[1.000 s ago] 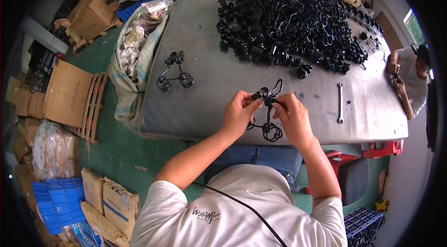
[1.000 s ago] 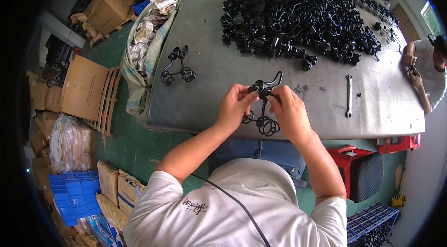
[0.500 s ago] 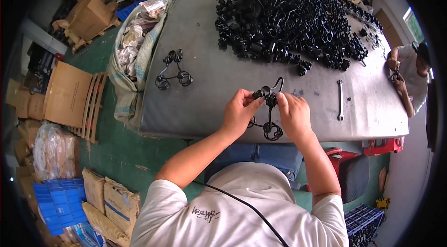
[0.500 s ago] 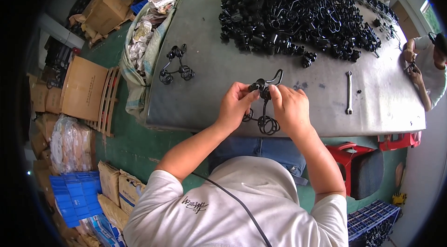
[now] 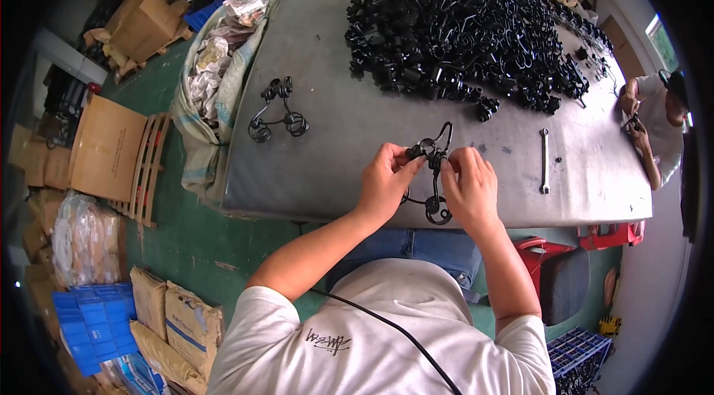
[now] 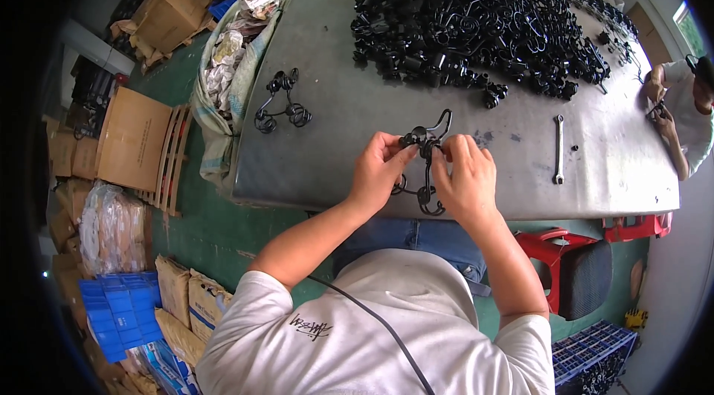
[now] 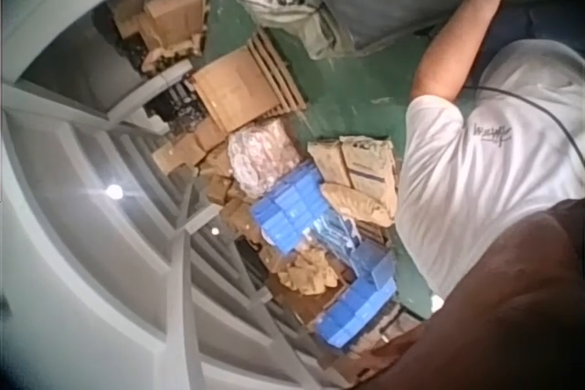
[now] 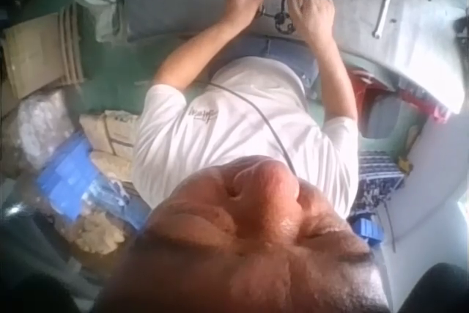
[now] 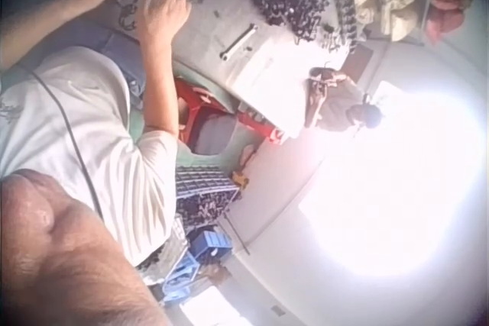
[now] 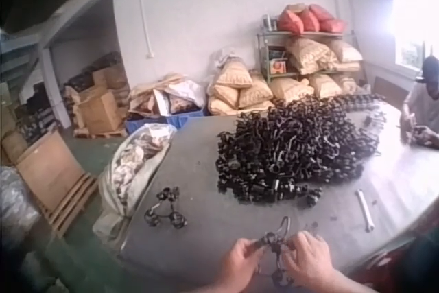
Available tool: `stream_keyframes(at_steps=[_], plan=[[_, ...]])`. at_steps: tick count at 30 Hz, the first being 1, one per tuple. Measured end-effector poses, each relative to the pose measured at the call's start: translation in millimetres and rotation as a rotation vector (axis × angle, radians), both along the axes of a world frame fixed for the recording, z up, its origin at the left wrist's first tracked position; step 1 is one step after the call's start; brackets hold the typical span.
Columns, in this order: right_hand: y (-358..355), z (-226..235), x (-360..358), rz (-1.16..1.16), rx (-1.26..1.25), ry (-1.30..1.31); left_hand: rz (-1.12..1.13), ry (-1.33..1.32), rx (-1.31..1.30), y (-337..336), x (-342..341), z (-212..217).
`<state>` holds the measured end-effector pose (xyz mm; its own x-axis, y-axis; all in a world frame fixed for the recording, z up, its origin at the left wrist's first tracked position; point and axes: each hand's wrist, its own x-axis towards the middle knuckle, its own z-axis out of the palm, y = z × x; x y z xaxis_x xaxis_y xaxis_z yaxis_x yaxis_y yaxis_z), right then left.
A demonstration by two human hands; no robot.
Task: Assembling black metal bicycle components at a workbench in a manufacturing workshop.
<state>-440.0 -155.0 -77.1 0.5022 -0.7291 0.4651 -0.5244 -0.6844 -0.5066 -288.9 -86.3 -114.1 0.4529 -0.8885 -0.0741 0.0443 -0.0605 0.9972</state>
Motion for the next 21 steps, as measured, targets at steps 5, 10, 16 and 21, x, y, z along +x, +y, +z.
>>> stream_keyframes(at_steps=[5, 10, 16, 21], plan=[[-12.7, -7.0, -8.7, 0.053, 0.25, 0.091, -0.01, -0.088, -0.07, 1.3, -1.9, -3.2], [-4.9, -8.3, -0.6, 0.06, 0.134, -0.018, 0.019, -0.092, -0.089, 0.4, 2.3, -0.4], [-4.7, -16.3, 7.0, -0.005, 1.031, -0.425, 0.113, -0.4, -0.174, 1.4, -2.1, 6.5], [-20.7, -27.1, 6.5, 0.113, 1.359, -0.537, 0.141, -0.46, -0.168, -3.4, 2.9, -3.5]])
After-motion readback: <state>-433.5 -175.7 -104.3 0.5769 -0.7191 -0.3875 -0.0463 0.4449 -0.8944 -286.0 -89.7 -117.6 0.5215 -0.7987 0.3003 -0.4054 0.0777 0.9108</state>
